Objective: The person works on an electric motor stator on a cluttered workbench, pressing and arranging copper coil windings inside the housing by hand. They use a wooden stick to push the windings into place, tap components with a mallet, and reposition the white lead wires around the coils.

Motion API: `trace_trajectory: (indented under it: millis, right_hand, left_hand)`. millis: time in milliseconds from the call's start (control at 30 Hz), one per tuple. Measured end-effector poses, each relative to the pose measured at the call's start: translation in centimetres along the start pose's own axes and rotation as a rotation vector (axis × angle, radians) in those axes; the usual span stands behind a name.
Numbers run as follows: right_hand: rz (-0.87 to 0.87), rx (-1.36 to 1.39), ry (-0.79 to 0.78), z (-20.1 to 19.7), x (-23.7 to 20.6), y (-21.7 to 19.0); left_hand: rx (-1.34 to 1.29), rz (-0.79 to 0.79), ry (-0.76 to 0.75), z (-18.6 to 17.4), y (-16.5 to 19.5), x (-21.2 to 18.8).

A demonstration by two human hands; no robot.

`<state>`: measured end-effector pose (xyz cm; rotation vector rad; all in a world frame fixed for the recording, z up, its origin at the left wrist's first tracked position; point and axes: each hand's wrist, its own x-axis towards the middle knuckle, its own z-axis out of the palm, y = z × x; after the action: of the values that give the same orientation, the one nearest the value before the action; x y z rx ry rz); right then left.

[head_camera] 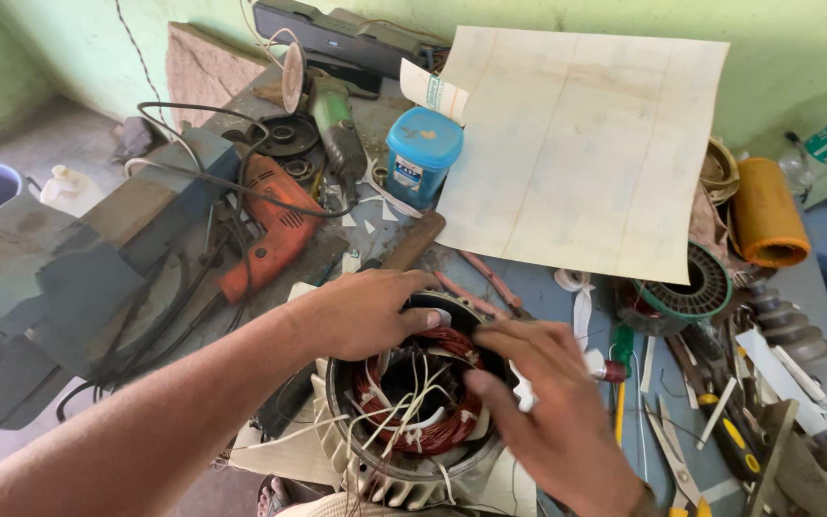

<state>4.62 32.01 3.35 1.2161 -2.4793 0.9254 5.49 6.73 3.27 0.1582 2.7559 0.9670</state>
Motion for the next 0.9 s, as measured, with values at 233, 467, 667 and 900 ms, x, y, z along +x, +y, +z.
trace_trajectory:
  millis: [233, 467, 667, 900]
  right_hand:
    - [0.260, -0.275, -0.334, 0.3, 3.6, -4.8]
    - [0.288, -0.287, -0.159, 2.1, 4.2, -6.1]
    - [0.302, -0.238, -0.212, 2.1, 3.8, -4.8]
    - [0.243, -0.259, -0.162, 1.8, 3.9, -5.1]
  left_hand:
    - [-0.376, 0.037, -0.120, -0.1, -1.6, 1.5]
    - [-0.565, -0.014, -0.066, 0.9, -1.9, 2.4]
    - [-0.433, 0.032, 0.003, 0.8, -0.9, 1.6]
    - [-0.477, 0.104, -0.108, 0.2, -0.6, 1.6]
